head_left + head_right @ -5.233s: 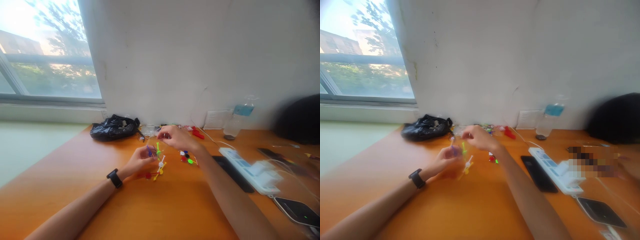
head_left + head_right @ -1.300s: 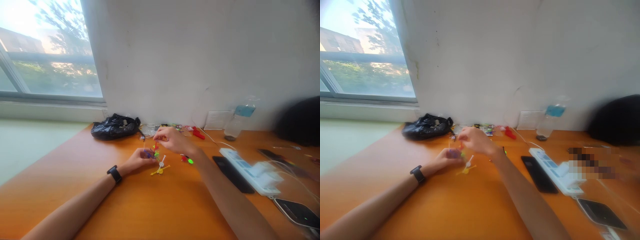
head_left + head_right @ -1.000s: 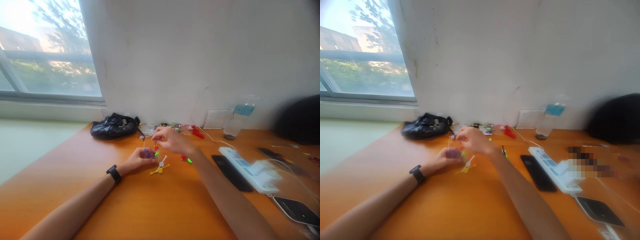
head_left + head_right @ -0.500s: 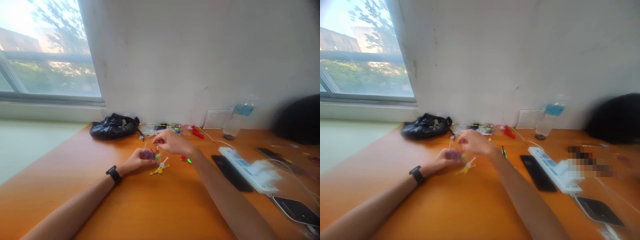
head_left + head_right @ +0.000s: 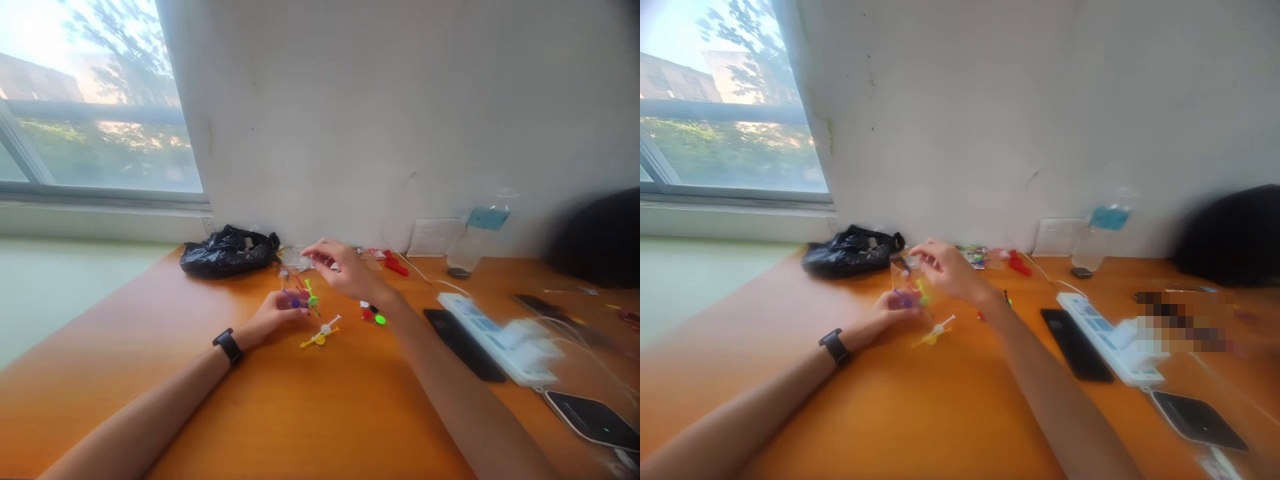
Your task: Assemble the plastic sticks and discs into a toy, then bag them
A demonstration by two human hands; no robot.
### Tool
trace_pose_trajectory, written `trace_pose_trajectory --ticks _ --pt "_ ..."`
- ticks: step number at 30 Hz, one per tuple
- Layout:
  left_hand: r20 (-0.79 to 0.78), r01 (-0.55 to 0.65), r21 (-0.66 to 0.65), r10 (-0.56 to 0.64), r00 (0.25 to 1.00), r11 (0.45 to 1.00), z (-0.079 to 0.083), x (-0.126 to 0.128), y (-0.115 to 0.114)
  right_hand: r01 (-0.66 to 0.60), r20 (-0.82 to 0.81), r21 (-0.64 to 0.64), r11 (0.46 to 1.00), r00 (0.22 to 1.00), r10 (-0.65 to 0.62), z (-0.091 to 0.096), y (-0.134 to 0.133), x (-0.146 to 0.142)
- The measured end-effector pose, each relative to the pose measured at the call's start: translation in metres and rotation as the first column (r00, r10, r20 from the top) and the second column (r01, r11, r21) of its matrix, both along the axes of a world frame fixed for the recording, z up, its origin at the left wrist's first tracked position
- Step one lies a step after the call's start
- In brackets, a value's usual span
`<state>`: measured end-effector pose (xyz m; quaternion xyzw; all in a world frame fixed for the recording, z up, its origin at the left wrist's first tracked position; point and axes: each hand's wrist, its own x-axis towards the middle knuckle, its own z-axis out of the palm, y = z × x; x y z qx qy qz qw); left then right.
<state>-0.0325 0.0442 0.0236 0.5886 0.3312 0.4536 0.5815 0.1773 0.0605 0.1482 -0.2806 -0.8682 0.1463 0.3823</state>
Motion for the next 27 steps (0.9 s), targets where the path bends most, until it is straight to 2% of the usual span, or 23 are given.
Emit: trace_pose_trajectory --ticks 2,4,7,9,11,13,16,19,24,27 --pt "0.036 -0.048 -0.087 0.052 0.998 0.995 -0.001 -0.002 0.005 0.072 -0.112 0.020 0.997 0.991 -0.069 0.004 -0.001 0.001" --pt "0.067 -0.043 -0.183 0.056 0.996 0.982 -0.002 -0.005 0.008 0.130 -0.123 -0.003 0.992 0.984 -0.129 0.009 -0.002 0.006" --pt "0.141 -0.012 -0.245 0.048 0.989 0.969 -0.002 -0.008 0.011 0.092 0.142 -0.106 0.990 0.987 -0.077 0.012 0.000 0.017" --pt "0.184 -0.007 -0.259 0.056 0.981 0.966 -0.003 -0.009 0.011 0.031 0.351 -0.214 0.976 0.935 0.047 0.008 0.006 0.024" --pt "0.221 0.014 -0.272 0.048 0.974 0.962 -0.004 -0.009 0.011 0.015 0.492 -0.338 0.941 0.855 0.163 -0.001 0.015 0.029" --pt "0.250 0.028 -0.274 0.043 0.967 0.961 -0.006 -0.008 0.011 0.084 0.611 -0.421 0.903 0.762 0.214 -0.013 0.027 0.032" --pt "0.251 0.003 -0.259 0.065 0.966 0.966 -0.006 -0.008 0.011 0.216 0.740 -0.436 0.874 0.639 0.211 -0.029 0.040 0.034" --pt "0.231 -0.007 -0.246 0.066 0.971 0.969 -0.006 -0.006 0.011 0.272 0.772 -0.450 0.851 0.597 0.218 -0.037 0.043 0.033" --pt "0.160 0.009 -0.234 0.030 0.987 0.972 -0.004 -0.003 0.011 0.378 0.803 -0.471 0.797 0.558 0.209 -0.037 0.034 0.026" --pt "0.137 0.017 -0.219 0.014 0.991 0.976 -0.004 -0.003 0.011 0.352 0.792 -0.475 0.807 0.570 0.218 -0.038 0.036 0.025"
